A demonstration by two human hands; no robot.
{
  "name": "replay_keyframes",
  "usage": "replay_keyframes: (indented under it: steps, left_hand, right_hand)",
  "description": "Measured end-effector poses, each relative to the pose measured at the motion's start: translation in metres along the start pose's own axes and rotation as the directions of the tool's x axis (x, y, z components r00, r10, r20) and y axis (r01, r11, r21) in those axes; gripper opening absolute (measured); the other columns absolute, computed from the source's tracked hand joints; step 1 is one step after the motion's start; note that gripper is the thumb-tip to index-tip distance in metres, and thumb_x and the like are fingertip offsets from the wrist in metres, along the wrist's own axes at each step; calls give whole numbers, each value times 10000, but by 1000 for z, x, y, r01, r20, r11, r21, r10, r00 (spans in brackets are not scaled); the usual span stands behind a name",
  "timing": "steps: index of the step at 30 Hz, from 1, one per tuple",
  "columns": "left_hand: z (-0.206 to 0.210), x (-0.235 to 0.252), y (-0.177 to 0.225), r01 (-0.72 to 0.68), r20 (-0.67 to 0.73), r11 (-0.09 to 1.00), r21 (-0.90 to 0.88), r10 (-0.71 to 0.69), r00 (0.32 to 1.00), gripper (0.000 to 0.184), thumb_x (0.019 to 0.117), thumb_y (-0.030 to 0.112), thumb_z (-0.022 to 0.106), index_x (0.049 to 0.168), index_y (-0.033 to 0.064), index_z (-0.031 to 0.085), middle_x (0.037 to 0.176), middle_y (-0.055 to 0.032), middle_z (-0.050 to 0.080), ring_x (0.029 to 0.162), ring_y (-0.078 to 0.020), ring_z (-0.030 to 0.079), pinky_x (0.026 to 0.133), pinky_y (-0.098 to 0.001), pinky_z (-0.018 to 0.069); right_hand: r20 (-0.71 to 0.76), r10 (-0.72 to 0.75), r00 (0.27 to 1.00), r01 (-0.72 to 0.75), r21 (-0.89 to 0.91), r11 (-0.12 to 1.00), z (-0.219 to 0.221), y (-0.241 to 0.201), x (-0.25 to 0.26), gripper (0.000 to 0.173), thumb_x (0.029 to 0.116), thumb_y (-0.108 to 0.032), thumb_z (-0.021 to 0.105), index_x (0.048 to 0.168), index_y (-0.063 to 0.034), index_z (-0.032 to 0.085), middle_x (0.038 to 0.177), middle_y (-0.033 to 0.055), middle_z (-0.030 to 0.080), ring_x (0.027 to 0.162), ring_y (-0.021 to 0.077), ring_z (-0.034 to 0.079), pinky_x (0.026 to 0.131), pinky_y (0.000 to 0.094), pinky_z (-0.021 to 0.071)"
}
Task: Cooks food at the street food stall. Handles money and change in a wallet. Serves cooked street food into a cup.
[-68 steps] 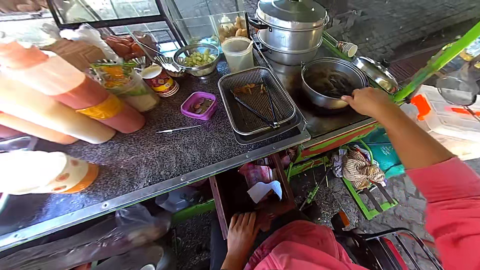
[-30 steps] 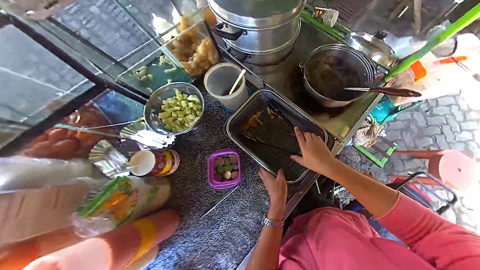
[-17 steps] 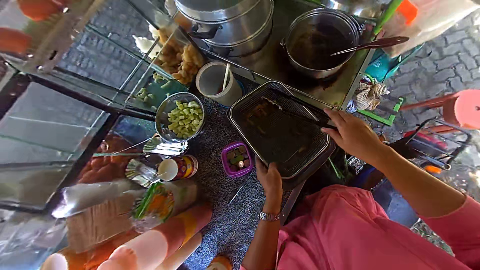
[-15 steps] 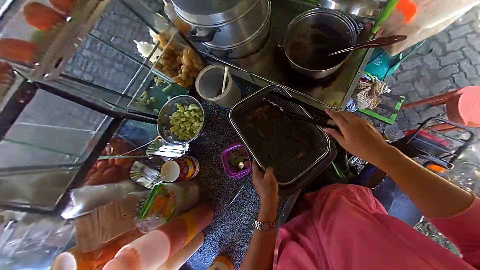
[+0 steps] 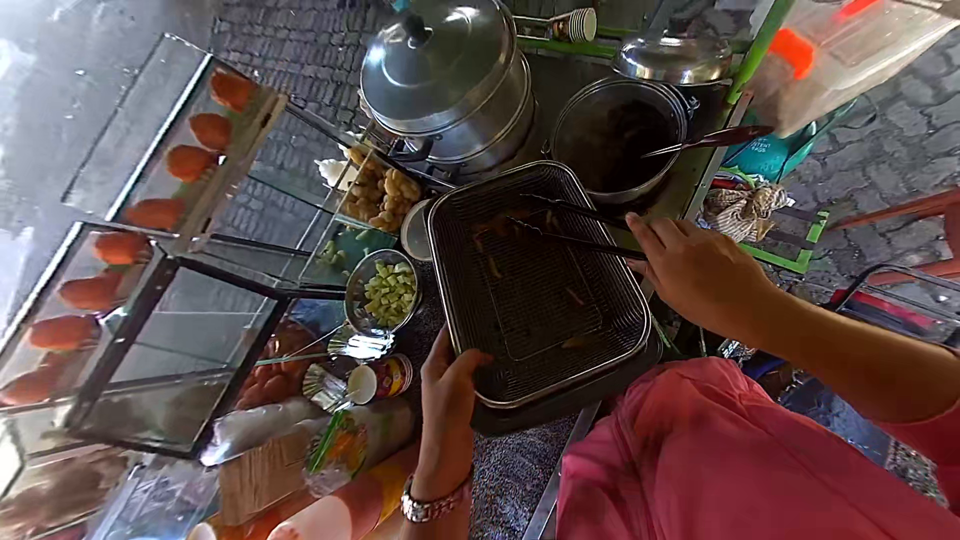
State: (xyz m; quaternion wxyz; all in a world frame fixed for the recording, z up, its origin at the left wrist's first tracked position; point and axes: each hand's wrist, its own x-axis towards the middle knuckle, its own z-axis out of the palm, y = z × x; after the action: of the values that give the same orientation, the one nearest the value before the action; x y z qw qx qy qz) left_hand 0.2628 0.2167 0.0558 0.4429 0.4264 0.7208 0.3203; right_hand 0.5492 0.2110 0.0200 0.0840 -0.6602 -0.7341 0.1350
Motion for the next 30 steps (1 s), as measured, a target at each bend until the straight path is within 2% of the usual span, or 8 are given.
replay_keyframes:
  steps: [4,7,10,15,18,22,24,30]
  left_hand:
    - [23,25,32,-41,26,994,99,39,999,462,801,-73,582,1247,33,639,1034,-61,697,847,-86,686,706,-255,575]
    - [42,39,58,-28,35,988,154,23,999,452,849,-86,579,1271,62,642,1034,-80,695,826,-112,685,687,-271,569]
    - [59,48,81,-22,37,973,230,14,999,425,905,-82,556,1295,70,632,1032,-89,684,803,-116,661,681,-271,540]
    - [75,67,101,-32,95,945,324,1,995,423,905,-31,570,1298,110,640,1059,-97,689,842,-149,669,702,-327,554]
    - [82,75,113,-32,125,935,353,-13,992,465,898,-13,563,1333,139,623,1103,-95,677,857,-157,655,703,-342,543]
    - [90,76,133,-66,168,893,446,-11,986,429,908,33,556,1319,144,613,1064,-103,659,819,-159,623,653,-336,513]
    - [94,78,141,-64,165,880,471,-16,986,439,911,53,560,1338,141,609,1069,-117,661,819,-172,621,652,-356,508]
    - [103,83,158,-81,165,849,521,-7,986,414,906,50,550,1308,120,620,1086,-146,659,829,-205,620,650,-393,498]
  right_hand:
    - [52,58,997,-56,-36,998,-8,13,18,524,1067,-229,566,1483,72,461,1166,270,631,1002,441,663,812,504,561]
    - [182,121,976,-117,-36,993,-16,21,35,537,1098,-194,486,1540,81,354,1275,292,580,1104,460,627,880,509,533]
    - [234,167,958,-168,-17,986,-17,28,47,538,1114,-204,439,1548,92,323,1367,298,539,1152,462,611,925,513,518]
    - [303,223,927,-229,-17,973,-15,34,59,499,1111,-105,384,1545,119,286,1334,308,535,1130,452,613,891,501,529]
    - [329,225,917,-245,20,969,-13,39,65,485,1096,-54,384,1541,118,298,1347,303,535,1135,441,615,893,493,530]
    - [352,217,911,-256,66,964,-8,45,67,493,1103,-89,395,1541,114,297,1356,293,531,1156,429,611,909,488,531]
    - [292,233,928,-274,106,956,-2,45,65,490,1085,-75,448,1525,113,343,1316,287,560,1118,427,628,877,490,546]
    - [320,234,918,-297,165,940,1,49,69,497,1102,-138,432,1520,115,341,1316,291,563,1130,429,633,913,497,538]
